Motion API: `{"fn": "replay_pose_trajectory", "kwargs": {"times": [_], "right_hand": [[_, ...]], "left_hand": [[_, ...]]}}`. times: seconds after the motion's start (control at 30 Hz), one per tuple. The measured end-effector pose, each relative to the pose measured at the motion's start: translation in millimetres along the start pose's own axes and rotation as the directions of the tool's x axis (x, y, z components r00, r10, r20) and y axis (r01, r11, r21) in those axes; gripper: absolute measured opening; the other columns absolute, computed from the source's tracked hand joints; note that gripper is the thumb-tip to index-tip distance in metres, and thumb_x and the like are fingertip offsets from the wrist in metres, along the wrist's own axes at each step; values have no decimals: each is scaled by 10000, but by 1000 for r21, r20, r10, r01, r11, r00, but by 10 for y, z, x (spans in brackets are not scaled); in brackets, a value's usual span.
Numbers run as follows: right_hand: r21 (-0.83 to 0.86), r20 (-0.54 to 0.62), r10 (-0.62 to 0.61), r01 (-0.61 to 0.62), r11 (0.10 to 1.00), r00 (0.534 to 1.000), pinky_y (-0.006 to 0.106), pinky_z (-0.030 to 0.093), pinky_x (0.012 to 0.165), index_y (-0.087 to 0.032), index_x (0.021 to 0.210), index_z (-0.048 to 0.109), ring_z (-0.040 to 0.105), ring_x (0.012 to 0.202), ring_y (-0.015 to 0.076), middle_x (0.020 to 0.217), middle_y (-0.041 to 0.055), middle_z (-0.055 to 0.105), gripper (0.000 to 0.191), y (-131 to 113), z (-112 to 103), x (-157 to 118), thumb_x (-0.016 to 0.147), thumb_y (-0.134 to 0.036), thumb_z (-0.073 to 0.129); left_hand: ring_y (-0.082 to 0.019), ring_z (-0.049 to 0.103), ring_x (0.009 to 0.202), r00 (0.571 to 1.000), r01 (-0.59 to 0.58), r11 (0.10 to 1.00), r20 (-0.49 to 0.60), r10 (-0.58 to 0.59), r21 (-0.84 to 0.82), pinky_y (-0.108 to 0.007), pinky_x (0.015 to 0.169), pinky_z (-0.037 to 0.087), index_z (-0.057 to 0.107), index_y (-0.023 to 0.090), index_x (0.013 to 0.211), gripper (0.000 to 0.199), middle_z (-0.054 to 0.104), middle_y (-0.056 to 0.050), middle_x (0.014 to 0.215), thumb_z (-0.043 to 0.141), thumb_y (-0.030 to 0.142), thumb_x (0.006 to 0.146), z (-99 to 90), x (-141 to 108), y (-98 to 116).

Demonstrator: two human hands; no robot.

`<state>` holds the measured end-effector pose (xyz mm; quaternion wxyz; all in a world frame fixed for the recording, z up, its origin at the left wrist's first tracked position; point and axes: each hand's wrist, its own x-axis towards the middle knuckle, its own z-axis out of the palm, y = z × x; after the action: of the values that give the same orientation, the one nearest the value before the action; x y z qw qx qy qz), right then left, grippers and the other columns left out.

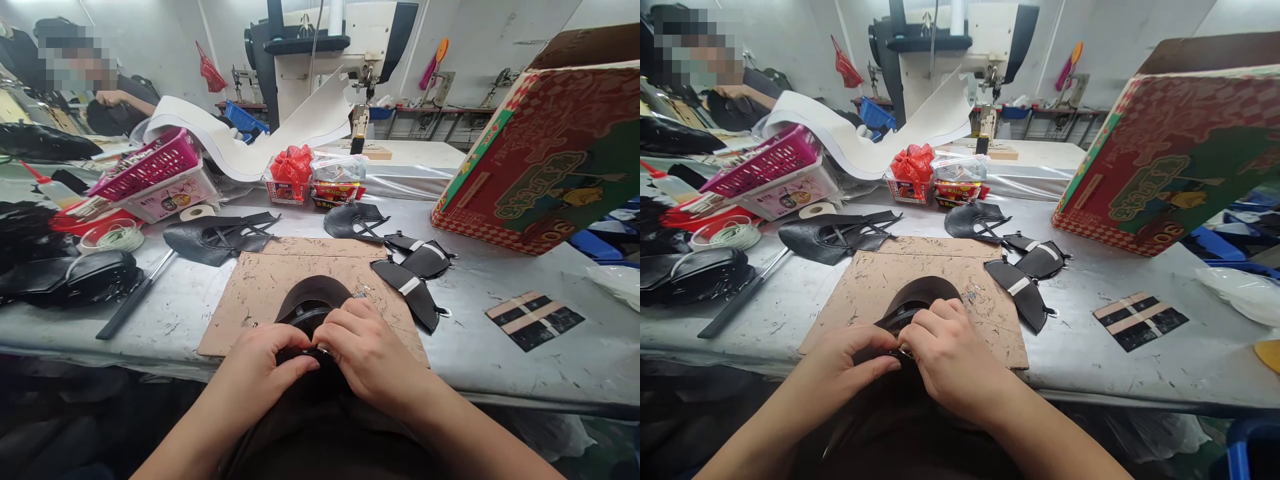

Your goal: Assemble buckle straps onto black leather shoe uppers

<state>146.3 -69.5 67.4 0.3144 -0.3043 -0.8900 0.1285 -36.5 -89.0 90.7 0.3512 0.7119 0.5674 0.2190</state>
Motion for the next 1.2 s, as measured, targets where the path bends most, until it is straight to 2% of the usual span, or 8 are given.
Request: {"fn": "replay_pose_trajectory", "kwargs": {"times": [0.27, 0.37, 0.47, 0.57, 0.8, 1.0, 1.2], "right_hand": [[63, -44, 57, -55, 997, 997, 341, 313, 703, -163, 841, 593, 443, 745, 179, 789, 36, 611, 187, 21, 33, -12, 875, -76, 431], [95, -104, 87, -77, 993, 991, 341, 323, 700, -157, 846, 593, 450, 734, 177, 781, 38, 617, 189, 32, 36, -4, 869, -67, 429], [132, -136, 114, -96, 987, 984, 339, 332, 700, -156, 858, 590, 457, 734, 176, 789, 38, 623, 183, 36, 36, 1, 873, -71, 429], [155, -113, 132, -114, 981, 985, 341, 333, 709, -160, 858, 595, 464, 744, 176, 791, 32, 624, 179, 32, 29, 1, 868, -72, 440], [172, -70, 139, -125, 977, 988, 341, 329, 710, -161, 862, 599, 461, 750, 178, 793, 34, 620, 177, 23, -10, -3, 868, -83, 440], [173, -32, 144, -137, 975, 989, 340, 323, 706, -166, 833, 592, 451, 753, 176, 796, 32, 617, 160, 19, -45, 1, 873, -95, 455], [132, -17, 134, -130, 983, 991, 346, 316, 705, -165, 838, 595, 451, 750, 179, 796, 36, 621, 176, 18, -56, 8, 879, -99, 437]], "left_hand": [[-170, 600, 701, 999, 28, 995, -13, -29, -91, -266, 656, 436, 651, 232, 722, 58, 668, 29, 717, 620, 281, 726, 61, 14, -12], [-145, 571, 662, 992, 0, 988, -127, -20, -153, -246, 622, 445, 594, 231, 775, 90, 604, 47, 678, 645, 272, 712, 100, 0, -20], [-122, 548, 632, 963, -73, 983, -267, 26, -168, -224, 603, 445, 547, 233, 768, 138, 561, 62, 664, 667, 243, 700, 133, -31, -29], [-110, 544, 622, 949, -113, 983, -310, 64, -144, -210, 592, 440, 532, 231, 734, 138, 558, 65, 662, 666, 220, 704, 145, -62, -31], [-128, 558, 626, 953, -90, 991, -298, 56, -102, -225, 588, 451, 563, 226, 719, 93, 575, 52, 652, 652, 248, 709, 118, -45, -6], [-181, 615, 688, 976, -19, 997, -218, 0, -81, -286, 652, 474, 650, 227, 757, 93, 669, 11, 712, 640, 310, 716, 99, -17, 21], [-208, 633, 729, 983, -35, 997, -181, 23, -68, -320, 718, 473, 710, 255, 768, 102, 716, -4, 761, 638, 309, 720, 92, -7, 39]]}}
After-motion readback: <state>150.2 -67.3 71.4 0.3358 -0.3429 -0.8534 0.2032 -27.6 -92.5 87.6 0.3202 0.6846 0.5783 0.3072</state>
